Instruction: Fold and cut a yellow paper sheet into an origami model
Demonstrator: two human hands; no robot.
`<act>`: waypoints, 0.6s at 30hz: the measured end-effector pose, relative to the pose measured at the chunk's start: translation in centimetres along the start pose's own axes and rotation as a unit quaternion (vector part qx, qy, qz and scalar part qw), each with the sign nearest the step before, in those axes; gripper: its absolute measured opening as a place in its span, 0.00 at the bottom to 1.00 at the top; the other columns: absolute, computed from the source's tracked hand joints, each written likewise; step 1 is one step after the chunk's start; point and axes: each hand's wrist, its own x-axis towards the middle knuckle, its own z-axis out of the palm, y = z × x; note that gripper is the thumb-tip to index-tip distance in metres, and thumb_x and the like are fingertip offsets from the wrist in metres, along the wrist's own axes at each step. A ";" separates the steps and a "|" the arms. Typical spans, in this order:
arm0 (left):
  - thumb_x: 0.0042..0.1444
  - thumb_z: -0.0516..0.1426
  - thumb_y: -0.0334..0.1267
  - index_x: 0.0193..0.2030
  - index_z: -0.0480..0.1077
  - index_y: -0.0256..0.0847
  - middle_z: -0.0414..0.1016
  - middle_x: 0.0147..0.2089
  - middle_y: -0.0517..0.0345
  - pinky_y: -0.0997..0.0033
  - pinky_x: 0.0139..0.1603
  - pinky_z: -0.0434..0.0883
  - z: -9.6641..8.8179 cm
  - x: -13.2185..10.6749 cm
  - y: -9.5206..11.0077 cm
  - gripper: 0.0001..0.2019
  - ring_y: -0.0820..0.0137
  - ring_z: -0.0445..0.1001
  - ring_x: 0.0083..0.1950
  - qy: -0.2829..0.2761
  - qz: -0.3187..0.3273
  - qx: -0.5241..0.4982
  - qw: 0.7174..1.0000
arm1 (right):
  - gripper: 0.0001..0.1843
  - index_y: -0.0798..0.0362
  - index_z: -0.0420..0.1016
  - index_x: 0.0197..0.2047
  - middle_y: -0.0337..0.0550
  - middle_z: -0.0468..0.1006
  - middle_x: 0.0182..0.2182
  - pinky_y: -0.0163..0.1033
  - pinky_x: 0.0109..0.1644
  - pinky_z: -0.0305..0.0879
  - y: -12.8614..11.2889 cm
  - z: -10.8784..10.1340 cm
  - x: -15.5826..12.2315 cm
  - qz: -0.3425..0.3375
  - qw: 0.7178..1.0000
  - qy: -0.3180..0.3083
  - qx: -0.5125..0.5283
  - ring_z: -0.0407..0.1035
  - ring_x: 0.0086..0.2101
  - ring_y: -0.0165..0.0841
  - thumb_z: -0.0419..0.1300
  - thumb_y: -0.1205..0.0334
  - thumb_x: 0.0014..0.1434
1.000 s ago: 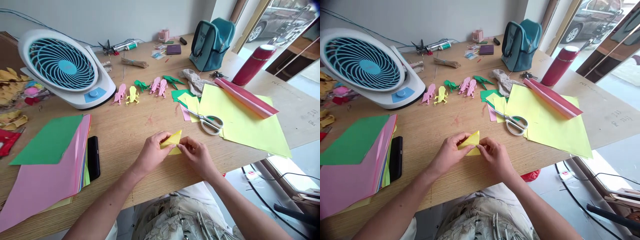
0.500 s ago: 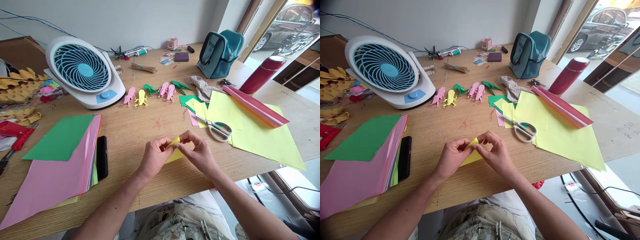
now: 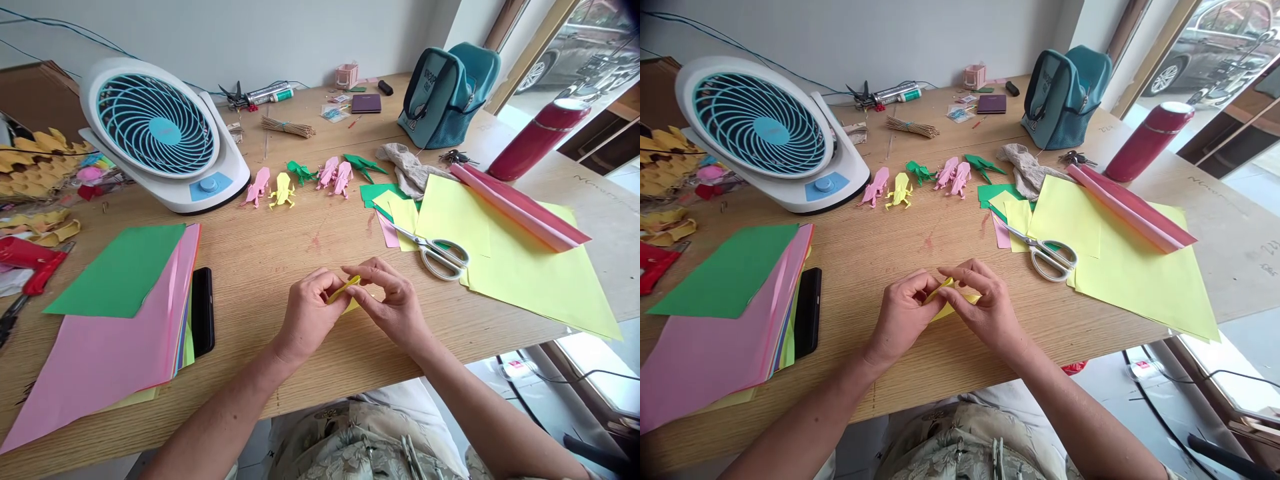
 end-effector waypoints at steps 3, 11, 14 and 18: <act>0.57 0.61 0.35 0.22 0.63 0.39 0.61 0.25 0.65 0.76 0.28 0.57 0.0 0.0 0.0 0.15 0.77 0.60 0.26 0.007 0.011 0.015 1.000 | 0.11 0.49 0.79 0.46 0.41 0.75 0.34 0.41 0.42 0.68 0.0 0.1 -0.1 0.005 1.000 0.013 -0.009 0.69 0.36 0.33 0.63 0.55 0.61; 0.59 0.61 0.40 0.21 0.60 0.39 0.59 0.25 0.65 0.75 0.28 0.56 0.1 0.1 -0.1 0.19 0.77 0.58 0.27 -0.012 0.017 -0.029 0.999 | 0.08 0.48 0.83 0.37 0.40 0.75 0.30 0.40 0.40 0.67 0.4 -0.3 0.3 0.040 0.994 -0.011 0.105 0.69 0.33 0.32 0.64 0.54 0.61; 0.58 0.62 0.40 0.22 0.64 0.38 0.60 0.25 0.65 0.75 0.29 0.57 0.0 0.2 -0.1 0.17 0.77 0.59 0.28 -0.039 -0.004 -0.072 0.997 | 0.11 0.49 0.83 0.35 0.40 0.75 0.30 0.40 0.39 0.65 0.4 -0.7 0.5 0.073 0.989 -0.019 0.130 0.68 0.33 0.32 0.63 0.52 0.61; 0.56 0.63 0.38 0.23 0.67 0.38 0.61 0.25 0.65 0.75 0.29 0.58 -0.3 0.3 -0.1 0.14 0.77 0.60 0.28 -0.067 -0.038 -0.121 0.990 | 0.13 0.49 0.82 0.35 0.40 0.75 0.31 0.39 0.40 0.63 0.3 -1.0 0.5 0.095 0.984 -0.037 0.144 0.68 0.34 0.32 0.60 0.53 0.64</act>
